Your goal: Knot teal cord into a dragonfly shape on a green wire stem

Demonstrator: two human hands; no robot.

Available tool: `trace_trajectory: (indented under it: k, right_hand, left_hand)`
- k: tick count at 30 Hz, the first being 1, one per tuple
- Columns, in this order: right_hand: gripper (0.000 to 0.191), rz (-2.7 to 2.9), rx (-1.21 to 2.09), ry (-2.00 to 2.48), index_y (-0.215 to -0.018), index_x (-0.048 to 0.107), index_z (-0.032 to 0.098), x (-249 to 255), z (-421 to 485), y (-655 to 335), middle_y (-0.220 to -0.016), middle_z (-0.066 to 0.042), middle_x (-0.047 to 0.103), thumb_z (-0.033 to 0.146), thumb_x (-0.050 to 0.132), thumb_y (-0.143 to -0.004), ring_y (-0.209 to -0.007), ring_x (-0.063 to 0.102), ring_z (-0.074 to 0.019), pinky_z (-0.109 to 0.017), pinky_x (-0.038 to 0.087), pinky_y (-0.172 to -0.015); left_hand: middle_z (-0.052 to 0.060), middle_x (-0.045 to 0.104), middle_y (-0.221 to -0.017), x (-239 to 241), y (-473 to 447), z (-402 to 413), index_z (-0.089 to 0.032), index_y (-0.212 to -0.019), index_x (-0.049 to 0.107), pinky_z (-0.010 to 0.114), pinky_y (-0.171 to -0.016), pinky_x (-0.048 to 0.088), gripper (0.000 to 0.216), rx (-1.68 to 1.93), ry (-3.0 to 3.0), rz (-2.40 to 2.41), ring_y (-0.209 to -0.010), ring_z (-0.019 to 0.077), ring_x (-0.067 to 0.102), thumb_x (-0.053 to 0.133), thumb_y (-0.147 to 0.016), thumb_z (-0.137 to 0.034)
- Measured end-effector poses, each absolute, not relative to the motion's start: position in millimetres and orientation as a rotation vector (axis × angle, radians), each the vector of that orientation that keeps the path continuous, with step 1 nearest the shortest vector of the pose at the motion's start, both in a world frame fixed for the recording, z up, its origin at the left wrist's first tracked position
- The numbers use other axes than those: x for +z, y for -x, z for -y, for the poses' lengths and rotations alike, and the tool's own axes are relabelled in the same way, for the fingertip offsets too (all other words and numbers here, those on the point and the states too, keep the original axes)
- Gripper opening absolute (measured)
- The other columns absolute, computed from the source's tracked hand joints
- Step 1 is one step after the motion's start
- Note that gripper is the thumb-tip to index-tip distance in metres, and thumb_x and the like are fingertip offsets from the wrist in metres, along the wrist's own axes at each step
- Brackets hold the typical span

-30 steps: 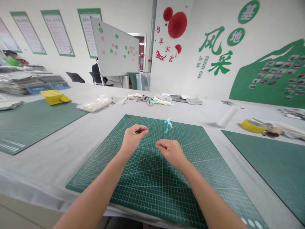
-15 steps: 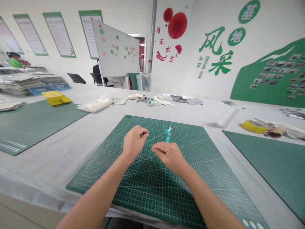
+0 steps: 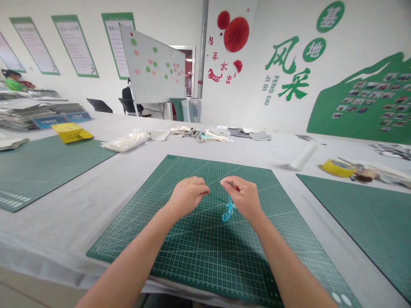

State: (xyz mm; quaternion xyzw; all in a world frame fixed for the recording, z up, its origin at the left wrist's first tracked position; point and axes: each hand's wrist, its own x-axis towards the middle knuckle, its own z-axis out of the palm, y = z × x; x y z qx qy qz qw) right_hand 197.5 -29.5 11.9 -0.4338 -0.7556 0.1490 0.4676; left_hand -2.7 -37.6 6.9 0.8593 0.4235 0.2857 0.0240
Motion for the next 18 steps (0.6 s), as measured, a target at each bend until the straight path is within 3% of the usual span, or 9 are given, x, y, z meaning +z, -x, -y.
trace_trajectory:
  k: [4, 12, 18]
  right_hand:
    - [0.023, 1.743, 0.443, 1.155, -0.075, 0.069, 0.019, 6.7, 13.9, -210.5, -0.047, 0.006, 0.038, 0.037, 0.057, -0.081, -0.047, 0.036, -0.0096, -0.024, 0.030, -0.049]
    - [0.030, 1.591, 0.908, 1.127, -0.074, 0.065, 0.016, -9.9, -4.3, -216.1, -0.049, 0.006, 0.042, 0.045, 0.064, -0.072, -0.045, 0.027, -0.0073, -0.023, 0.022, -0.046]
    - [0.031, 1.617, 0.960, 1.119, -0.072, 0.064, 0.015, -10.2, -3.5, -213.2, -0.051, 0.005, 0.043, 0.046, 0.066, -0.069, -0.048, 0.028, -0.0076, -0.023, 0.022, -0.047]
  left_hand:
    - [0.002, 0.064, -0.080, 13.0, 0.5, 42.4, -0.023, -0.080, 0.069, 0.028, -0.075, 0.044, 0.018, 0.979, -2.477, -1.171, -0.082, 0.0154, 0.058, 0.054, -0.083, -0.015]
    - [0.002, 0.062, -0.078, 16.8, -0.8, 43.4, -0.019, -0.075, 0.067, 0.026, -0.070, 0.044, 0.012, 1.085, -2.248, -1.050, -0.074, 0.0134, 0.057, 0.058, -0.080, -0.014]
    - [0.001, 0.062, -0.077, 17.9, -0.6, 44.0, -0.019, -0.076, 0.068, 0.026, -0.071, 0.043, 0.012, 1.092, -2.223, -0.986, -0.075, 0.0131, 0.057, 0.059, -0.080, -0.013]
